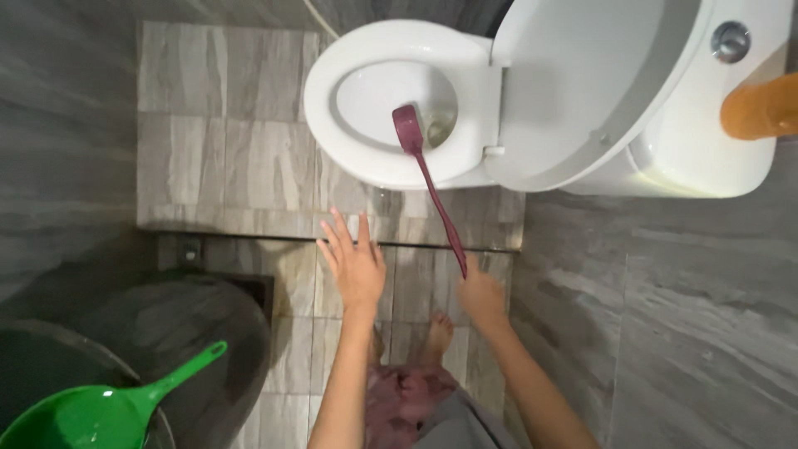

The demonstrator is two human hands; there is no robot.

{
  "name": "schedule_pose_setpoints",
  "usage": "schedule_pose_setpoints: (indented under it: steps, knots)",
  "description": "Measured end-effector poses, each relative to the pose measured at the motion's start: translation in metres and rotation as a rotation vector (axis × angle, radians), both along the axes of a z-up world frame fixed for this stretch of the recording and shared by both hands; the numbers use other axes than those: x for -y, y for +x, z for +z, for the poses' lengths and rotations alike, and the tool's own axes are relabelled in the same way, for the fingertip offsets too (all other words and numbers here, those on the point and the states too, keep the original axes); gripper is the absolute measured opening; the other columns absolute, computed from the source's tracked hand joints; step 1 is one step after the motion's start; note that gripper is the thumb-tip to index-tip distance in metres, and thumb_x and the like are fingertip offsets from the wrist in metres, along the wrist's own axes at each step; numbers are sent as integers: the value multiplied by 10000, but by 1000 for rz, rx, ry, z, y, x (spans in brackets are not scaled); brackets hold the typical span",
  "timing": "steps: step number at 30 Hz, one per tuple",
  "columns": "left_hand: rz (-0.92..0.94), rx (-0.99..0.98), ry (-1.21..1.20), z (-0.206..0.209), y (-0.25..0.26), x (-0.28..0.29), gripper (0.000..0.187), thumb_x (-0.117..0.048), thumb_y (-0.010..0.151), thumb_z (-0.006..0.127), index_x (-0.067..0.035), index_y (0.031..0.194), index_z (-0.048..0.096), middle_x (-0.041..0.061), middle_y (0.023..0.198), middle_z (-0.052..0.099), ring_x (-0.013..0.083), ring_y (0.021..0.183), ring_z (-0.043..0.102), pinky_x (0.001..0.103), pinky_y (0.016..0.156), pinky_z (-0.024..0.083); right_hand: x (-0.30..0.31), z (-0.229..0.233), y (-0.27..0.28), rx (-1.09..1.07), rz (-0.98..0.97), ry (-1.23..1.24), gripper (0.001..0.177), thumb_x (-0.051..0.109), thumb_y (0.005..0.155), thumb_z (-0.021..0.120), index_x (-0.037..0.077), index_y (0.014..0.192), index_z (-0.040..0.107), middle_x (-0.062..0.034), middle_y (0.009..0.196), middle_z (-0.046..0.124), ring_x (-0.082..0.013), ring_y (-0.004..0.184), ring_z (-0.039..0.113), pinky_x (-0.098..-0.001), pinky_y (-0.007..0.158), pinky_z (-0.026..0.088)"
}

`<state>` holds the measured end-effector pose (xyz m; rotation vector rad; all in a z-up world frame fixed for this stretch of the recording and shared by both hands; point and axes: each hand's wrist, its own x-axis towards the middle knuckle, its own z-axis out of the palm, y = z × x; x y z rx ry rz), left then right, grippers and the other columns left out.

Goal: The person cleans a toilet by scrubbing the interior with a brush, pouring water from a bucket using a ladle, and applying liquid from a bottle.

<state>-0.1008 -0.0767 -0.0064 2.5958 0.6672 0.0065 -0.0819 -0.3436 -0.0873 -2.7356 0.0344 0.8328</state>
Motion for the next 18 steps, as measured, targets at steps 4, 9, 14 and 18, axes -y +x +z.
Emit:
schedule_pose_setpoints:
  steps: [4, 9, 14, 18]
  knots:
    - [6, 24, 27, -12, -7, -1, 666, -192, 1033, 678, -151, 1681, 534, 287, 1854, 165, 568, 1692, 145, 698, 1357, 111, -12, 8, 1, 24, 71, 44, 536, 277, 971, 651, 192, 1494, 569, -302, 920, 778, -551, 887, 757, -686, 821, 585]
    - [30, 7, 40, -16, -10, -7, 679, -218, 1010, 686, -165, 1673, 548, 287, 1844, 183, 566, 1680, 154, 700, 1346, 112, -60, -34, 13, 85, 114, 124, 500, 245, 999, 626, 150, 1486, 562, -283, 955, 787, -529, 907, 772, -663, 823, 607]
    - [22, -18, 57, -16, -7, -8, 663, -220, 1020, 689, -178, 1668, 552, 284, 1847, 184, 560, 1688, 160, 695, 1355, 114, 4, -28, -4, -63, 40, 8, 433, 273, 1010, 614, 215, 1438, 597, -277, 984, 787, -535, 950, 769, -670, 841, 594]
    - [4, -34, 36, -13, 1, -2, 689, -211, 1002, 694, -171, 1671, 536, 293, 1845, 163, 558, 1685, 145, 695, 1350, 104, 36, -2, -6, -28, 97, -129, 416, 340, 1036, 618, 229, 1437, 595, -281, 957, 793, -533, 947, 781, -663, 858, 605]
